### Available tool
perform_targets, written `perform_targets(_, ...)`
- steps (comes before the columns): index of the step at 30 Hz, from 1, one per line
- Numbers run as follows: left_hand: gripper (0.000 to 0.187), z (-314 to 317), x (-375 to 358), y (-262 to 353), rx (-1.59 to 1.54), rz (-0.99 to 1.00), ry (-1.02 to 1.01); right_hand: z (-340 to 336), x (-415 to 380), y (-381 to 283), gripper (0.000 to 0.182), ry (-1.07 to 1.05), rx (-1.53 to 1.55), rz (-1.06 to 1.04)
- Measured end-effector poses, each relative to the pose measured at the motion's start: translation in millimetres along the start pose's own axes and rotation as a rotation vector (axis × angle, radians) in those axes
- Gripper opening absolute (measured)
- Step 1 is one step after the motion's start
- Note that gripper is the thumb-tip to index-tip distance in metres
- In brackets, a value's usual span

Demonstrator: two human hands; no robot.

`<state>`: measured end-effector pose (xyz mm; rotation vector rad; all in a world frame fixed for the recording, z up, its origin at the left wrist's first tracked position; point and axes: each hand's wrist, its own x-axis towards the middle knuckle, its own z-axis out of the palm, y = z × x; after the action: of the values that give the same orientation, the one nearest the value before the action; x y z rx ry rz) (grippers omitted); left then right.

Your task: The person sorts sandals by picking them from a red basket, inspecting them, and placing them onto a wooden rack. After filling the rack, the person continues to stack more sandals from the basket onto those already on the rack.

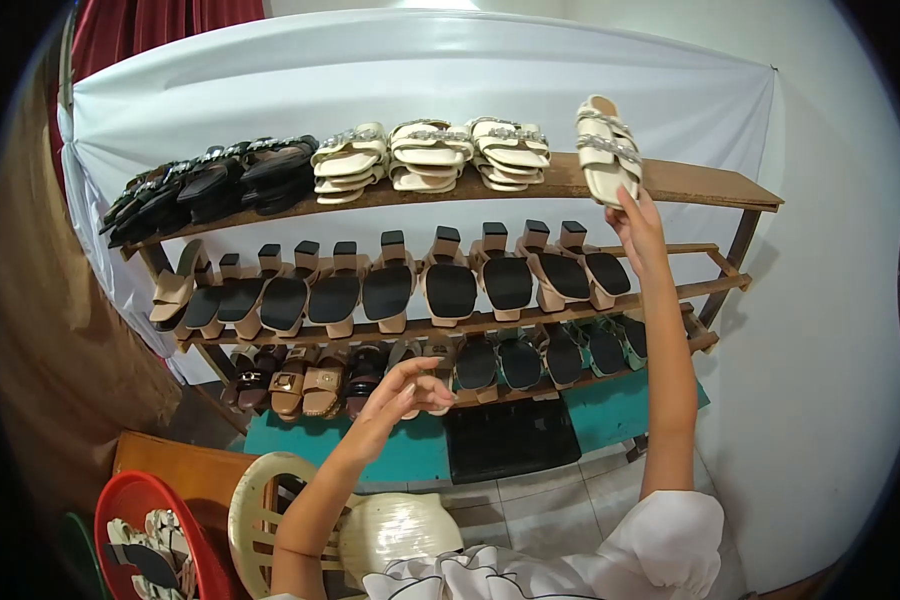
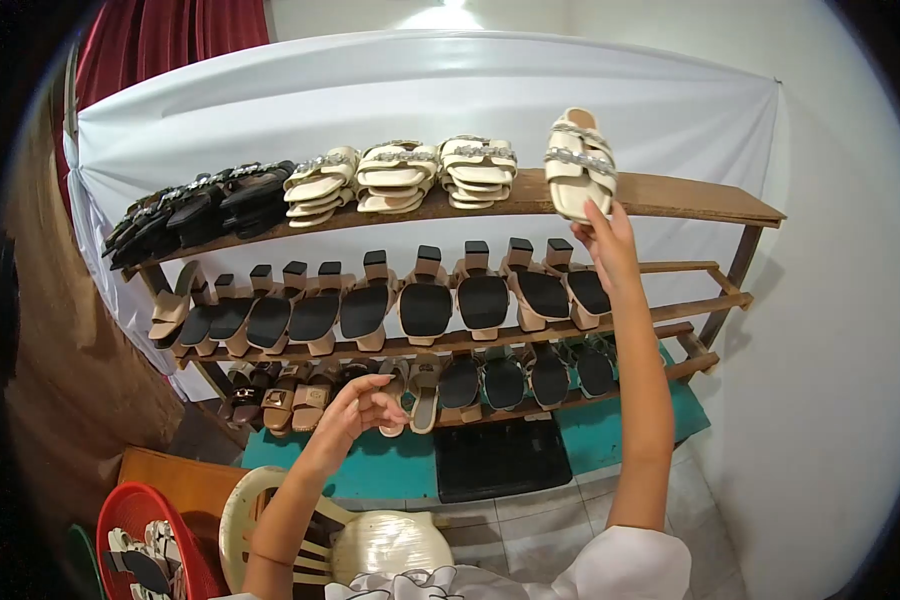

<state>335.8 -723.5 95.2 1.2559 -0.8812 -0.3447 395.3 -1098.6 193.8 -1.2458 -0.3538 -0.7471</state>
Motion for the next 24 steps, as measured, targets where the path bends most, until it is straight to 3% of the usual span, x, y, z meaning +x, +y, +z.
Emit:
perform_targets(6, 0.046, 11.2, 43.5, 8.2, 0.15, 0.045, -0.023, -0.2, 50.3, 15.0, 0.03, -0.011, -0.1, 0.14)
perform_targets(10, 0.037, 13.8, 67.6, 14.1, 0.261, 0.067, 0.069, -3.1, 63.1, 22.2, 0.029, -0.035, -0.149, 0.183)
perform_targets(15, 0.044, 17.3, 92.1, 24.1, 0.432, 0.126, 0.145, 2.3, 65.6, 17.1, 0.032, -0.015, -0.184, 0.194)
perform_targets(19, 0.046, 27.5, 111.1, 39.1, 0.779, 0.227, 0.194, 2.5, 67.6, 13.0, 0.043, -0.042, -0.256, 0.229)
perform_targets(24, 0.046, 39.8, 125.9, 45.8, 0.796, 0.273, 0.212, -6.1, 66.4, 8.8, 0.058, -0.106, -0.392, 0.246)
